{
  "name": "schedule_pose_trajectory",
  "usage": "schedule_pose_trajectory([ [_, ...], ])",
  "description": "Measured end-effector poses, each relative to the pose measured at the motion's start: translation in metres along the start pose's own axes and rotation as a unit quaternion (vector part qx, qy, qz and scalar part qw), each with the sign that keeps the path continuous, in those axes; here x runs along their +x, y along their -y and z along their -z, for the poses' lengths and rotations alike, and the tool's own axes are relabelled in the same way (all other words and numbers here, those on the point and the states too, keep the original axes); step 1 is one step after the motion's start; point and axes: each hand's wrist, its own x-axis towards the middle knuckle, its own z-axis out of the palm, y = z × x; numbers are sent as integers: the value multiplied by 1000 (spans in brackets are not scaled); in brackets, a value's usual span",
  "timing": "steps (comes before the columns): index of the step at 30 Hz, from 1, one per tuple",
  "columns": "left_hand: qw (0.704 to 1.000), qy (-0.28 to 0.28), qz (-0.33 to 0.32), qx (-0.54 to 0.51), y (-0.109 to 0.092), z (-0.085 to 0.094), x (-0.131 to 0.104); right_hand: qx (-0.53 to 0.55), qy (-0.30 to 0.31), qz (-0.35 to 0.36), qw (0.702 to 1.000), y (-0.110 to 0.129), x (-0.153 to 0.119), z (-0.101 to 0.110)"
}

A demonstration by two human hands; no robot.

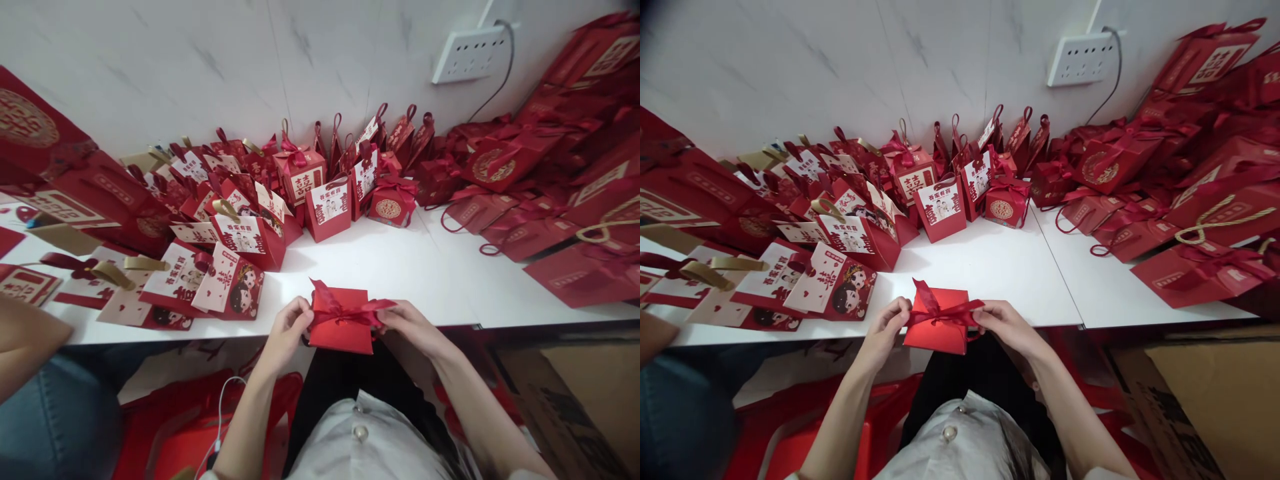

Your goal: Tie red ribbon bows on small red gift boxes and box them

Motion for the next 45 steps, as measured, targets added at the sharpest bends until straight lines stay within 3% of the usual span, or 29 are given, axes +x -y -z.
schedule_pose_trajectory([
  [3,988,-96,-49,110,-11,-5,-16,-113,-58,93,988,15,-11,19],
  [6,975,-100,-22,199,-19,-18,-27,-181,-128,149,964,28,-17,19],
  [9,980,-48,-2,192,-23,-23,-22,-262,-98,84,956,37,-16,0],
  [12,989,7,2,149,-22,-13,-3,-295,-70,34,952,38,-11,-18],
  [16,990,97,-16,104,-25,8,32,-238,-39,28,970,31,-12,-21],
  [19,978,183,-19,96,-34,13,57,-249,-37,32,967,27,-19,-18],
  [23,951,284,-22,121,-47,2,91,-302,-53,-3,952,25,-28,-19],
  [27,923,346,-62,159,-55,-16,118,-273,-9,2,962,17,-29,-23],
  [28,924,328,-82,180,-57,-20,120,-254,2,10,967,13,-28,-25],
  [30,935,227,-126,242,-63,-27,118,-206,13,19,978,4,-26,-29],
  [32,938,98,-147,299,-69,-30,104,-159,11,21,987,-4,-23,-35],
  [34,936,25,-142,321,-74,-29,82,-128,4,22,991,-10,-20,-42],
  [39,931,20,-121,343,-63,-26,35,-102,2,39,994,-12,-15,-54],
  [45,966,-12,-64,250,-43,-36,34,-128,24,62,990,-12,-9,-59],
])
